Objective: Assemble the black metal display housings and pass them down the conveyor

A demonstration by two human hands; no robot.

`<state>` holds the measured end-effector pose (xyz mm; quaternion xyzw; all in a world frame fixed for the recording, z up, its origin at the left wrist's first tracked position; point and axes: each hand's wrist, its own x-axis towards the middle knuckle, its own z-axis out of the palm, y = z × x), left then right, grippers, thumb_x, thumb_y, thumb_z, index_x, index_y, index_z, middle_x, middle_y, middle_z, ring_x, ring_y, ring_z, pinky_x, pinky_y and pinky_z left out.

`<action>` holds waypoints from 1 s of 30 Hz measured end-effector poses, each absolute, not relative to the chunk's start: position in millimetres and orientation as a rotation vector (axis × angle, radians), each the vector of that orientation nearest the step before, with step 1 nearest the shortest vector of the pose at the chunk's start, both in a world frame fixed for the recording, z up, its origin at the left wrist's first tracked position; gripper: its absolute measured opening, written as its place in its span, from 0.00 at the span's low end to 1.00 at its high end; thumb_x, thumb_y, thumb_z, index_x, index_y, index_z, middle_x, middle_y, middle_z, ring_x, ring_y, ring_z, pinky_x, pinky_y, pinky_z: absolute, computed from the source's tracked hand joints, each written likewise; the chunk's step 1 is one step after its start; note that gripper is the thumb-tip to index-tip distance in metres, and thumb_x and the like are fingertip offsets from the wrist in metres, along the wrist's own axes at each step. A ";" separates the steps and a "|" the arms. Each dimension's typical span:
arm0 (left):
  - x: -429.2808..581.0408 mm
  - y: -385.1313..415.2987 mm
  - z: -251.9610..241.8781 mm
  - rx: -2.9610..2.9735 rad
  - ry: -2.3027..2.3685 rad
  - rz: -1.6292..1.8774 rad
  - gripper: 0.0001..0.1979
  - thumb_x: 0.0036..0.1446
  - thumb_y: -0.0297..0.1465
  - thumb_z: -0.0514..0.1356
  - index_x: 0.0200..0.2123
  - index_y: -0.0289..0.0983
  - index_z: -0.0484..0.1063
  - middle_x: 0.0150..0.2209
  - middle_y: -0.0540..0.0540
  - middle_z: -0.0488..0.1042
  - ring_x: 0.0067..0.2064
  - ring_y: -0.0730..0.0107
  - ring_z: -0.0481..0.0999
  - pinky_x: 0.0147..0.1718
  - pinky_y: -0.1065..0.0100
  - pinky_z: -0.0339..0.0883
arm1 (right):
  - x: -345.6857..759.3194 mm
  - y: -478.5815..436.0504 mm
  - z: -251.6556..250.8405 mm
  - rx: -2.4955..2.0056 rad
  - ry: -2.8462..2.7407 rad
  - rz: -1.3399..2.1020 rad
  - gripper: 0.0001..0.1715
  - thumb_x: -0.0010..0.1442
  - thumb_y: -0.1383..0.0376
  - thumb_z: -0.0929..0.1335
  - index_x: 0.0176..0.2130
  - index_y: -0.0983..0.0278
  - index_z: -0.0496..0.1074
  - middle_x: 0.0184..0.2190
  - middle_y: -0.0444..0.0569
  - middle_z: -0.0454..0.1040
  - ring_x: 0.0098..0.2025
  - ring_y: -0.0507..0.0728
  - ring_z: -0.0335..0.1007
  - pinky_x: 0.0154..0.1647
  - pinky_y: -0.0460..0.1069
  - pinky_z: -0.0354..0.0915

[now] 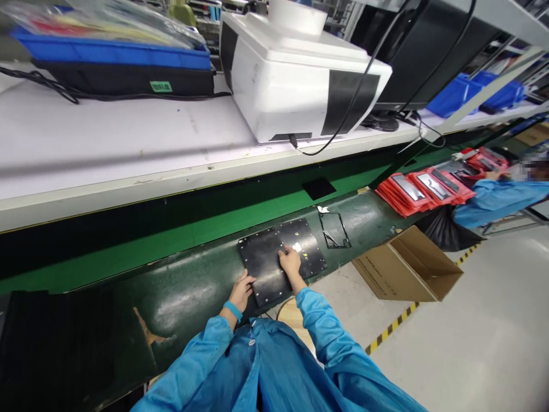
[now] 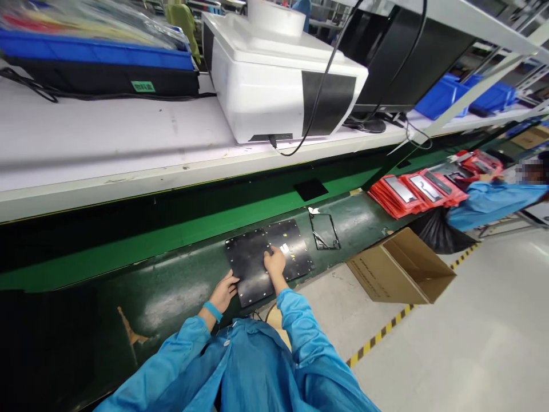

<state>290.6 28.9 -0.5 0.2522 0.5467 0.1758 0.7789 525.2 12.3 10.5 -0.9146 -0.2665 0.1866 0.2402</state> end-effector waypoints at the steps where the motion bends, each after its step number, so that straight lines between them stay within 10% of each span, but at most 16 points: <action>1: 310.2 30.0 4.6 0.541 1.113 0.361 0.46 0.52 0.31 0.64 0.76 0.44 0.59 0.64 0.43 0.77 0.56 0.65 0.81 0.54 0.66 0.74 | 548.7 10.1 14.0 -2.511 -0.673 0.492 0.29 0.63 0.57 0.71 0.61 0.63 0.78 0.58 0.56 0.82 0.60 0.66 0.77 0.64 0.55 0.68; 21: 457.6 3.6 12.7 0.788 0.842 -0.037 0.65 0.38 0.43 0.74 0.78 0.51 0.49 0.76 0.35 0.58 0.77 0.35 0.54 0.65 0.37 0.62 | 698.9 -6.7 26.4 -2.713 -0.614 0.594 0.37 0.73 0.44 0.62 0.61 0.70 0.76 0.56 0.70 0.80 0.61 0.72 0.75 0.62 0.59 0.65; 27: 457.2 1.7 13.4 0.729 0.794 0.022 0.69 0.31 0.43 0.75 0.78 0.49 0.48 0.77 0.35 0.56 0.74 0.33 0.61 0.62 0.42 0.69 | 692.2 -8.3 60.9 -2.760 -0.718 0.613 0.48 0.71 0.38 0.56 0.57 0.74 0.79 0.51 0.77 0.80 0.58 0.77 0.78 0.59 0.64 0.69; 30: 451.5 21.2 8.0 0.824 0.738 -0.088 0.63 0.29 0.46 0.77 0.72 0.43 0.62 0.66 0.30 0.73 0.65 0.34 0.74 0.58 0.39 0.72 | 712.6 -3.4 52.0 -2.778 -0.722 0.500 0.55 0.64 0.33 0.56 0.57 0.72 0.81 0.49 0.80 0.80 0.55 0.82 0.79 0.55 0.70 0.71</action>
